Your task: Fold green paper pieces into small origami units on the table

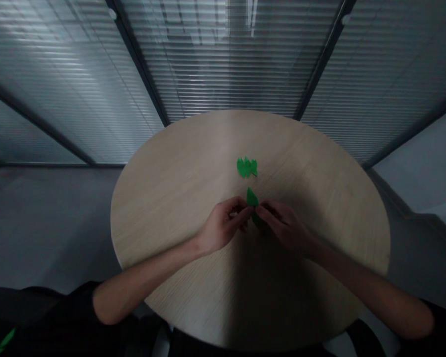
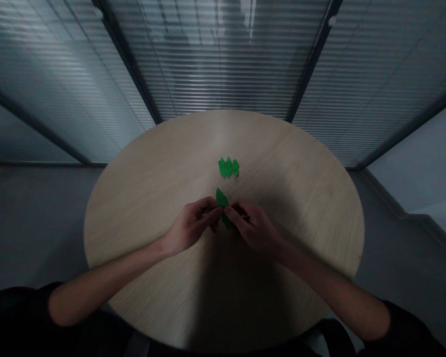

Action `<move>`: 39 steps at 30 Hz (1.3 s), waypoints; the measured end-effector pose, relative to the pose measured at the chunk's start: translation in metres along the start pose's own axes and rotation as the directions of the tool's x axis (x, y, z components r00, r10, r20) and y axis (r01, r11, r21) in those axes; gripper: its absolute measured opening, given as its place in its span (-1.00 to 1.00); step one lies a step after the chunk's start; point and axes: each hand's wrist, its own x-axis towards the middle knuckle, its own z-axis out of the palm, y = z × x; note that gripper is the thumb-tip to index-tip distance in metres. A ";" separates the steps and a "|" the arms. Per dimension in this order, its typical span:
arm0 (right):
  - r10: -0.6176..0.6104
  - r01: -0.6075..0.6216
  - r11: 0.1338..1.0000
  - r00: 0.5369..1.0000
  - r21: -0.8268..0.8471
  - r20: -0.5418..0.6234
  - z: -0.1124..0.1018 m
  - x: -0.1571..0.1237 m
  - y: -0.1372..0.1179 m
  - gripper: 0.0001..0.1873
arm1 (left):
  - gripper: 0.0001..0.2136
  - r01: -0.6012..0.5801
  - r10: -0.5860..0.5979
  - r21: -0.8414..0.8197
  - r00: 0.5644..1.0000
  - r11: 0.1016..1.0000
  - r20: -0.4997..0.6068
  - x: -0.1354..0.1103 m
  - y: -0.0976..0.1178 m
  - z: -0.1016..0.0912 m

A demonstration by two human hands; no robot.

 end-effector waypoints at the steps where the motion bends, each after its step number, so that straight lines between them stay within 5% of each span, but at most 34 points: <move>1: -0.008 0.008 1.000 1.000 -0.006 -0.015 0.000 0.000 0.000 -0.66 | -0.75 -0.002 0.002 0.020 1.000 1.000 0.010 0.000 0.000 0.000; 14: -0.044 0.053 0.990 0.996 0.127 -0.074 0.003 0.000 -0.001 -0.73 | -0.73 0.012 -0.018 0.069 0.997 0.998 0.081 -0.001 -0.003 0.000; 25: -0.066 0.066 0.998 0.996 -0.004 -0.056 0.002 -0.002 -0.004 -0.66 | -0.73 0.030 -0.031 0.016 0.994 0.999 0.104 -0.001 -0.002 0.000; 39: -0.066 0.068 0.997 0.995 0.033 -0.072 0.003 -0.002 -0.002 -0.69 | -0.76 0.026 -0.028 0.014 0.990 1.000 0.135 -0.002 0.001 -0.001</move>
